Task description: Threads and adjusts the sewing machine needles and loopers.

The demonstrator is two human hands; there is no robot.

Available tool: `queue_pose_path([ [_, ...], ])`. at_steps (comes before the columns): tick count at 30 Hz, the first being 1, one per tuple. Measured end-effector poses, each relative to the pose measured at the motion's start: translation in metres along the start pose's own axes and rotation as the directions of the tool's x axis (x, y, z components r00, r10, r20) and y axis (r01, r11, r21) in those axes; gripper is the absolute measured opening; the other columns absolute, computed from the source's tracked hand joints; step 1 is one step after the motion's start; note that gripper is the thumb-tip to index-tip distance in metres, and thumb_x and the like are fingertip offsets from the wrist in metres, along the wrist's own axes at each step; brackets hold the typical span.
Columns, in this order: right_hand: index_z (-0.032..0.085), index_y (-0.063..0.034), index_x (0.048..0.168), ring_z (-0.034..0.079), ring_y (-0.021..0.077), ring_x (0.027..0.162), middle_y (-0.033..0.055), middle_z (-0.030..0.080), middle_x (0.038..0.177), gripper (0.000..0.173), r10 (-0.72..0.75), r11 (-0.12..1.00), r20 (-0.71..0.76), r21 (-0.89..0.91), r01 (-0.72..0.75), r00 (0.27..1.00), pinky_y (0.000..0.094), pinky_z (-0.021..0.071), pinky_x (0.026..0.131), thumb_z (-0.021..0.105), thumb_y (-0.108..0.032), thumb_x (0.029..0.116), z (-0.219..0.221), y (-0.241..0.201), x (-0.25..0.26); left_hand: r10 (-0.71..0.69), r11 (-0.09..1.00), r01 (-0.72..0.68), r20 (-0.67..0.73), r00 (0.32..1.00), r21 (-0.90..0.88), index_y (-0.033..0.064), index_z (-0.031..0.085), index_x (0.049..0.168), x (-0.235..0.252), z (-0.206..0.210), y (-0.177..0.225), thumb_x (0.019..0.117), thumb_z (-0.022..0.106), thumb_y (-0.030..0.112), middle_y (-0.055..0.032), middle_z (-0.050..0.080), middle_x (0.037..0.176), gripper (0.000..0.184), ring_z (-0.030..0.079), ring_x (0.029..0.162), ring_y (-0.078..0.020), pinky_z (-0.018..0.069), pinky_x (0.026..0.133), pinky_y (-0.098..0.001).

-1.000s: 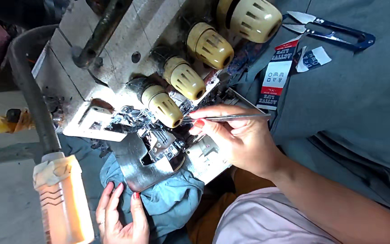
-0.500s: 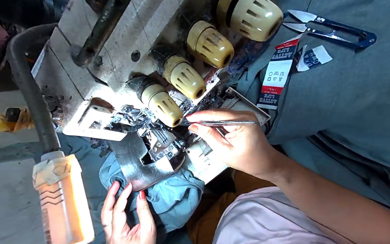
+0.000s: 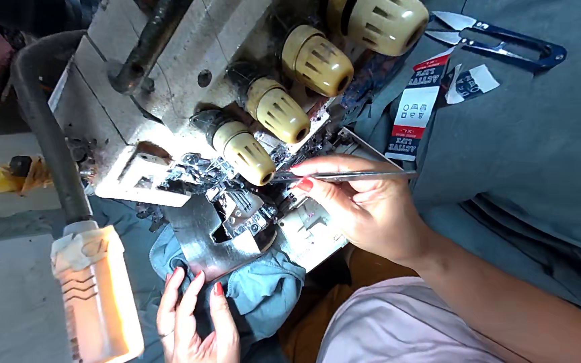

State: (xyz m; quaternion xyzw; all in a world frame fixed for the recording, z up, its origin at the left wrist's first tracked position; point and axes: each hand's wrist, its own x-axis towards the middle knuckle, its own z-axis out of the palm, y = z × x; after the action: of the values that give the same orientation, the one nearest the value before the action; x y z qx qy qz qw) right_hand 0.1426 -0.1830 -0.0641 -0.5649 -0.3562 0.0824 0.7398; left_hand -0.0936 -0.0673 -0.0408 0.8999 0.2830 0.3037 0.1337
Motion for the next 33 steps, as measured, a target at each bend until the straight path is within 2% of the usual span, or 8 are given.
queue_pose_path([
  [4,0.070,0.0073,0.105,0.065,-0.0026,0.085,0.0023,0.072,0.097,0.014,-0.027,0.998,-0.049,-0.062,0.024,0.998,0.0136,0.0563,0.077,0.064,-0.002,0.0958,-0.013,-0.005,-0.002,0.030,0.999,-0.030,-0.023,0.999,-0.024,0.0037,0.068,0.116,0.001,0.002,0.007,0.0998,0.061,0.013,-0.0038,0.057,0.140,0.020,0.042,0.142,-0.0055,0.0346,0.118,-0.0233],
  [7,0.068,0.0051,0.107,0.069,-0.0009,0.088,-0.0013,0.072,0.099,0.013,-0.004,0.997,-0.079,-0.072,-0.002,0.997,0.0177,0.0611,0.080,0.063,-0.001,0.0969,-0.023,-0.006,-0.005,0.067,0.996,-0.069,-0.039,0.997,-0.057,0.0089,0.068,0.115,0.002,0.008,0.015,0.1004,0.061,0.014,0.0025,0.057,0.139,0.018,0.044,0.140,-0.0034,0.0368,0.117,-0.0235],
  [11,0.072,0.0063,0.102,0.065,-0.0035,0.084,0.0034,0.071,0.094,0.015,-0.046,0.972,-0.005,-0.230,0.043,0.999,0.0107,0.0547,0.077,0.064,-0.005,0.0952,-0.027,-0.004,-0.011,0.077,0.987,-0.083,-0.046,0.996,-0.141,0.0093,0.071,0.113,0.007,0.018,0.029,0.0997,0.063,0.014,0.0037,0.059,0.135,0.017,0.048,0.135,-0.0010,0.0406,0.114,-0.0212],
  [13,0.073,0.0059,0.100,0.066,-0.0012,0.088,0.0065,0.073,0.094,0.016,-0.093,0.947,0.040,-0.305,0.101,0.995,0.0115,0.0543,0.081,0.064,-0.006,0.0950,-0.026,-0.005,-0.015,0.074,0.980,-0.083,-0.060,0.995,-0.179,0.0110,0.072,0.112,0.009,0.024,0.035,0.0990,0.064,0.014,0.0042,0.061,0.133,0.016,0.051,0.133,-0.0019,0.0427,0.113,-0.0218],
  [18,0.077,0.0001,0.098,0.071,0.0075,0.091,0.0078,0.077,0.094,0.017,-0.149,0.882,0.081,-0.439,0.170,0.985,0.0229,0.0535,0.087,0.065,-0.012,0.0948,-0.014,-0.005,-0.029,0.122,0.977,-0.126,-0.038,0.992,-0.172,0.0092,0.071,0.113,0.018,0.035,0.046,0.1007,0.062,0.017,-0.0048,0.063,0.128,0.017,0.053,0.130,-0.0062,0.0413,0.112,-0.0221],
  [21,0.078,-0.0019,0.097,0.070,0.0109,0.093,0.0086,0.078,0.096,0.018,-0.173,0.838,0.109,-0.505,0.205,0.979,0.0267,0.0499,0.091,0.064,-0.014,0.0959,-0.008,-0.004,-0.036,0.127,0.989,-0.128,-0.005,0.992,-0.073,0.0054,0.073,0.110,0.022,0.040,0.049,0.0990,0.064,0.017,-0.0172,0.066,0.120,0.019,0.056,0.125,-0.0168,0.0383,0.110,-0.0270],
  [23,0.079,-0.0024,0.096,0.071,0.0114,0.092,0.0090,0.078,0.096,0.018,-0.179,0.823,0.116,-0.527,0.213,0.977,0.0273,0.0500,0.092,0.064,-0.013,0.0953,-0.005,-0.003,-0.038,0.136,0.991,-0.136,-0.003,0.991,-0.004,0.0045,0.075,0.108,0.023,0.044,0.049,0.0963,0.066,0.018,-0.0219,0.068,0.117,0.020,0.059,0.122,-0.0227,0.0381,0.109,-0.0320],
  [33,0.079,-0.0023,0.097,0.073,0.0137,0.093,0.0096,0.079,0.097,0.018,-0.169,0.786,0.127,-0.581,0.211,0.977,0.0372,0.0454,0.100,0.064,-0.012,0.0955,0.006,0.006,-0.043,0.130,0.991,-0.128,-0.076,0.989,0.034,0.0067,0.077,0.102,0.017,0.057,0.046,0.0920,0.069,0.017,-0.0201,0.068,0.114,0.016,0.058,0.121,-0.0246,0.0333,0.109,-0.0396],
])
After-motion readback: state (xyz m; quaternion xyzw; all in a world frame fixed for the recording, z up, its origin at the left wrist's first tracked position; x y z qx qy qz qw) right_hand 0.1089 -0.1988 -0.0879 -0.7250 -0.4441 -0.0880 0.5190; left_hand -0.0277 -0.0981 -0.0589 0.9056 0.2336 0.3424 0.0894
